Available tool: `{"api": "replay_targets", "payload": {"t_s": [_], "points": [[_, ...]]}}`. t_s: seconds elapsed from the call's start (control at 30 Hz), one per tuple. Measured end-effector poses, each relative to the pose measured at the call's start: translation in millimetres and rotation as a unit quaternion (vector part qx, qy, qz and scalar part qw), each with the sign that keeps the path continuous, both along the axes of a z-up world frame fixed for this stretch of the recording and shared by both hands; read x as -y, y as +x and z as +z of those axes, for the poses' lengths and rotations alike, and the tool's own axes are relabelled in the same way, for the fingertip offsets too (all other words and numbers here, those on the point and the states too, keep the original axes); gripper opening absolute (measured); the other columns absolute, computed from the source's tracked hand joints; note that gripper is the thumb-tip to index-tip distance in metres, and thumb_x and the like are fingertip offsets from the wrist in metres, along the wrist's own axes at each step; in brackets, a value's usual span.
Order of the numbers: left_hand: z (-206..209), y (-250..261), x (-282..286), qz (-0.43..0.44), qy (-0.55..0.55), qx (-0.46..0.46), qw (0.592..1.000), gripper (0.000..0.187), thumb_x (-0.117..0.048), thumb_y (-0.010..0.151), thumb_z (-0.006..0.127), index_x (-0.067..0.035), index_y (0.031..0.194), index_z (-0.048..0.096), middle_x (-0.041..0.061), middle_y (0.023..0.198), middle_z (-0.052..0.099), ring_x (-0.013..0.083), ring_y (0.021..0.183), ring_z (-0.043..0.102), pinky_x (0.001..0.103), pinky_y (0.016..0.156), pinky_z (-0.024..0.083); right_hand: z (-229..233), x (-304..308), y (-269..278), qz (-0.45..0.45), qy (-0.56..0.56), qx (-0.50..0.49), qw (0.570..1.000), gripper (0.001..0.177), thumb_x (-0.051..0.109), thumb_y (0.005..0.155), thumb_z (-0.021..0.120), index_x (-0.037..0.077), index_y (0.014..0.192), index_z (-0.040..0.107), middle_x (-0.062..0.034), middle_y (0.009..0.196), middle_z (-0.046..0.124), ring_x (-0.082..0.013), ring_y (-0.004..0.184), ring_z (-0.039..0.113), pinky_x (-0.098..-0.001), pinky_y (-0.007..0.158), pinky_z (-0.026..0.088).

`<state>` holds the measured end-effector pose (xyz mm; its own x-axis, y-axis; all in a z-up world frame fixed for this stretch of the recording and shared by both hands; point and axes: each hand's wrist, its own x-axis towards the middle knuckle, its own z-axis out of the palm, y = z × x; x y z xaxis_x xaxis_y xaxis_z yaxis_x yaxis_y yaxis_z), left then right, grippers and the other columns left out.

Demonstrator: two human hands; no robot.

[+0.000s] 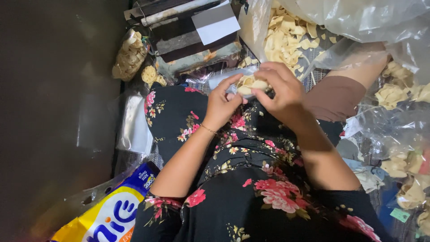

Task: Packaging individual food items into small plastic bags

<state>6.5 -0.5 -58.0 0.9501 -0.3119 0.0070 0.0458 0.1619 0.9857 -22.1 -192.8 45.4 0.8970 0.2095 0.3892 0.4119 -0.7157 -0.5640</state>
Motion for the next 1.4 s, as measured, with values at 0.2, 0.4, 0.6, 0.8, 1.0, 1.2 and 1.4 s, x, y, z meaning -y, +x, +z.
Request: {"api": "replay_targets", "payload": {"t_s": [0.2, 0.4, 0.6, 0.8, 1.0, 1.2, 1.4], "points": [[3, -10, -3, -0.032, -0.005, -0.014, 0.999, 0.061, 0.012, 0.083, 0.06, -0.002, 0.142, 0.059, 0.022, 0.137, 0.054, 0.0195, 0.077, 0.074, 0.028, 0.072, 0.064, -28, -16, -9, 0.024, 0.014, 0.004, 1.0, 0.01, 0.014, 0.091, 0.078, 0.012, 0.101, 0.078, -0.009, 0.093, 0.074, -0.0327, 0.087, 0.072, -0.043, 0.078, 0.057], [0, -9, -19, -0.031, -0.015, -0.065, 0.997, 0.06, 0.008, 0.087, 0.058, -0.003, 0.146, 0.056, 0.014, 0.109, 0.064, 0.0163, 0.071, 0.073, 0.021, 0.066, 0.062, -17, -17, -17, -0.018, -0.048, -0.007, 0.999, 0.044, 0.033, 0.089, 0.079, 0.01, 0.126, 0.072, -0.0166, 0.138, 0.06, -0.038, 0.125, 0.059, -0.0522, 0.103, 0.048], [32, -16, -11, -0.077, 0.004, 0.004, 0.997, 0.065, 0.012, 0.079, 0.059, -0.007, 0.142, 0.061, 0.025, 0.136, 0.061, 0.0174, 0.068, 0.076, 0.025, 0.061, 0.062, -23, -28, -19, 0.019, -0.13, -0.004, 0.991, 0.009, 0.019, 0.095, 0.071, 0.016, 0.098, 0.079, -0.0027, 0.101, 0.076, -0.0267, 0.119, 0.062, -0.065, 0.109, 0.033], [41, -9, -16, -0.044, -0.017, -0.042, 0.998, 0.063, 0.011, 0.082, 0.054, -0.004, 0.143, 0.059, 0.019, 0.139, 0.061, 0.0102, 0.066, 0.071, 0.023, 0.065, 0.062, -30, -15, -15, 0.099, -0.143, -0.027, 0.984, 0.033, 0.027, 0.094, 0.07, 0.016, 0.125, 0.07, -0.008, 0.134, 0.068, -0.0277, 0.128, 0.056, -0.0736, 0.112, 0.019], [42, -22, -11, -0.03, 0.315, 0.294, 0.902, 0.077, -0.035, 0.083, 0.083, -0.011, 0.148, 0.049, 0.034, 0.159, 0.031, 0.0565, 0.135, 0.047, 0.069, 0.107, 0.037, -61, -6, 10, 0.008, 0.059, -0.158, 0.986, 0.011, 0.013, 0.099, 0.067, 0.007, 0.1, 0.076, -0.0099, 0.077, 0.075, -0.0293, 0.077, 0.075, -0.0428, 0.079, 0.058], [-29, -25, -30, 0.011, 0.29, 0.014, 0.957, 0.086, -0.009, 0.075, 0.072, -0.005, 0.153, 0.037, 0.036, 0.134, 0.059, 0.0583, 0.116, 0.06, 0.061, 0.095, 0.051, -181, 56, 90, 0.012, 0.29, -0.152, 0.945, 0.02, 0.005, 0.102, 0.06, 0.006, 0.114, 0.075, 0.0011, 0.069, 0.051, -0.0063, 0.075, 0.057, -0.005, 0.08, 0.041], [-51, -69, -48, -0.058, -0.164, -0.35, 0.92, 0.061, -0.003, 0.08, 0.069, -0.001, 0.139, 0.054, 0.025, 0.115, 0.07, 0.0328, 0.095, 0.074, 0.048, 0.074, 0.064, -219, 101, 157, -0.148, -0.051, -0.297, 0.942, 0.077, 0.005, 0.082, 0.079, 0.02, 0.152, 0.053, -0.0312, 0.159, 0.022, -0.0615, 0.134, 0.043, -0.0684, 0.102, 0.048]]}}
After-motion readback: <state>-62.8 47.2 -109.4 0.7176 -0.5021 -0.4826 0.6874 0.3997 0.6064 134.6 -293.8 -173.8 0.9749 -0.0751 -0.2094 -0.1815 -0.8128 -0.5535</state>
